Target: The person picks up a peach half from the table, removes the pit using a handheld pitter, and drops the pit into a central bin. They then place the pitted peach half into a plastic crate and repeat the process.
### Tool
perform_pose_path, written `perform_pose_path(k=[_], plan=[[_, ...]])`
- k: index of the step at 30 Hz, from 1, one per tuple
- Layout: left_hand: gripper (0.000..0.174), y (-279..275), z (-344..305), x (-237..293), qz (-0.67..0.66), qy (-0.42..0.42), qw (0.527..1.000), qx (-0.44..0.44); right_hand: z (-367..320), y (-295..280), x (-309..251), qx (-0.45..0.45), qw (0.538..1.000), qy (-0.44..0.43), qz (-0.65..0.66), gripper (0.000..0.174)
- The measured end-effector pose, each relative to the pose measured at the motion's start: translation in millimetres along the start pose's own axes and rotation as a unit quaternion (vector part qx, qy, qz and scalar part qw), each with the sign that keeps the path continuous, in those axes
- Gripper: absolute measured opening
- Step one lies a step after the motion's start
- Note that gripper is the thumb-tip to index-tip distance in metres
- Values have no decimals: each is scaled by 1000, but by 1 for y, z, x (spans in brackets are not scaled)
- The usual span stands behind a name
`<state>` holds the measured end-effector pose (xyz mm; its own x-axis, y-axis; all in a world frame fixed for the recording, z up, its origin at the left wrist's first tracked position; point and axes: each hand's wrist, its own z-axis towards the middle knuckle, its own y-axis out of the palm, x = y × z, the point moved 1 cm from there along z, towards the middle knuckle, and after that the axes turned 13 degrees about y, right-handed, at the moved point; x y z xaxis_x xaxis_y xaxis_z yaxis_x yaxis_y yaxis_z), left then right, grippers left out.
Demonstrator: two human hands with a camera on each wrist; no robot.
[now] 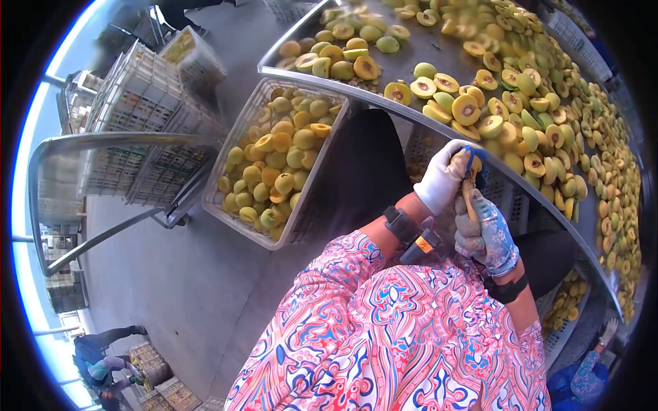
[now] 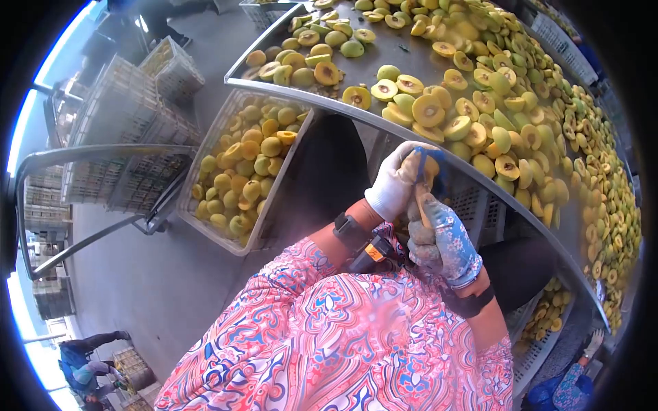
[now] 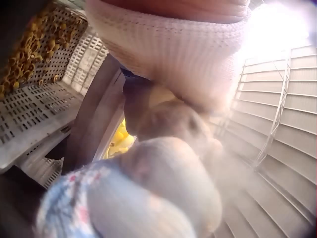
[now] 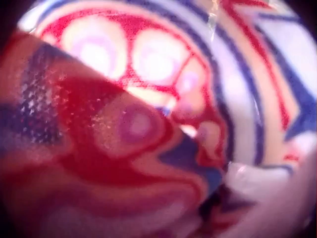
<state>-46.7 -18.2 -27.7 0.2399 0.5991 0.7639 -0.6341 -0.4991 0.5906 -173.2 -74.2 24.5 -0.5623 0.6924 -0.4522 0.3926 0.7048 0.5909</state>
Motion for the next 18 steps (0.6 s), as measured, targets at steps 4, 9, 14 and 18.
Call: perform_pose_path(k=[4,9,14,18], plan=[[32,-3,-4,10,-49,3,998,43,11,-8,-2,-164,973,77,140,39],[46,-3,-1,19,-88,-53,984,144,23,-7,3,-180,980,21,80,39],[33,-106,-2,54,105,107,969,198,4,-28,7,-176,984,29,30,41],[23,-217,-73,132,544,122,779,287,-2,-59,4,-77,995,40,-58,37]])
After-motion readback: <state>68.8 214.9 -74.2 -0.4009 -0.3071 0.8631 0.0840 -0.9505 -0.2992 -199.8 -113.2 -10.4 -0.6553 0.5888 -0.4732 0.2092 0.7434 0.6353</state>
